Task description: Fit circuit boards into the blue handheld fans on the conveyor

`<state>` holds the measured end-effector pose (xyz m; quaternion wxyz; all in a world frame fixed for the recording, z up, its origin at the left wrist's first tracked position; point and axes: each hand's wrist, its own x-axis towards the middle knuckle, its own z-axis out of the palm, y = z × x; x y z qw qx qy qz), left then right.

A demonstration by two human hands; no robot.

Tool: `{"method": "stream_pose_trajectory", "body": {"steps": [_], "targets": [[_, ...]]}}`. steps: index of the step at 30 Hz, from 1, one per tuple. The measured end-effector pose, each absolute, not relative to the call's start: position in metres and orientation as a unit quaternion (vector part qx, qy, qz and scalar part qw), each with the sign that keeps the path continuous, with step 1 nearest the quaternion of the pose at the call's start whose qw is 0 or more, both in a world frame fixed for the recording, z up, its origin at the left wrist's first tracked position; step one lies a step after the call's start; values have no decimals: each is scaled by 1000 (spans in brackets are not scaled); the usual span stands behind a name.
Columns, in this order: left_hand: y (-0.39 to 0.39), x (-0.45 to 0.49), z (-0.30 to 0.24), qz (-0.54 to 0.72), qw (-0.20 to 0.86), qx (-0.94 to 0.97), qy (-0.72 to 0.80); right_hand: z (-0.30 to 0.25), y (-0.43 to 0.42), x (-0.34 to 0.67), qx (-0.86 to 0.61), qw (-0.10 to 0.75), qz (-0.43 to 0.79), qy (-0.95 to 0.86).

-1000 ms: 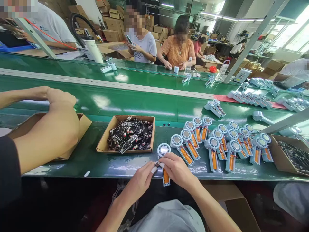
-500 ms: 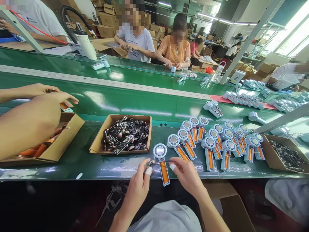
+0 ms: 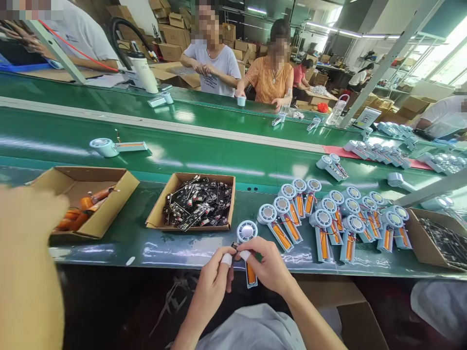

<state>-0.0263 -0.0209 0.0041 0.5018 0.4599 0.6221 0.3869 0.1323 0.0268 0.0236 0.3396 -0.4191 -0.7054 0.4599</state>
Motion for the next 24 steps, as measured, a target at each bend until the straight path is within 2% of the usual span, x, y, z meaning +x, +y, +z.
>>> {"method": "stream_pose_trajectory", "body": {"steps": [5, 12, 18, 24], "targets": [[-20, -26, 7, 376, 534, 455, 605, 25, 29, 139, -400, 320, 485, -709], [-15, -26, 8, 376, 548, 435, 607, 23, 28, 141, -389, 283, 455, -750], [-16, -23, 8, 393, 549, 419, 608, 11, 25, 139, -360, 329, 283, -826], [-23, -18, 2, 453, 485, 429, 613, 5, 28, 132, -392, 369, 164, -826]]}}
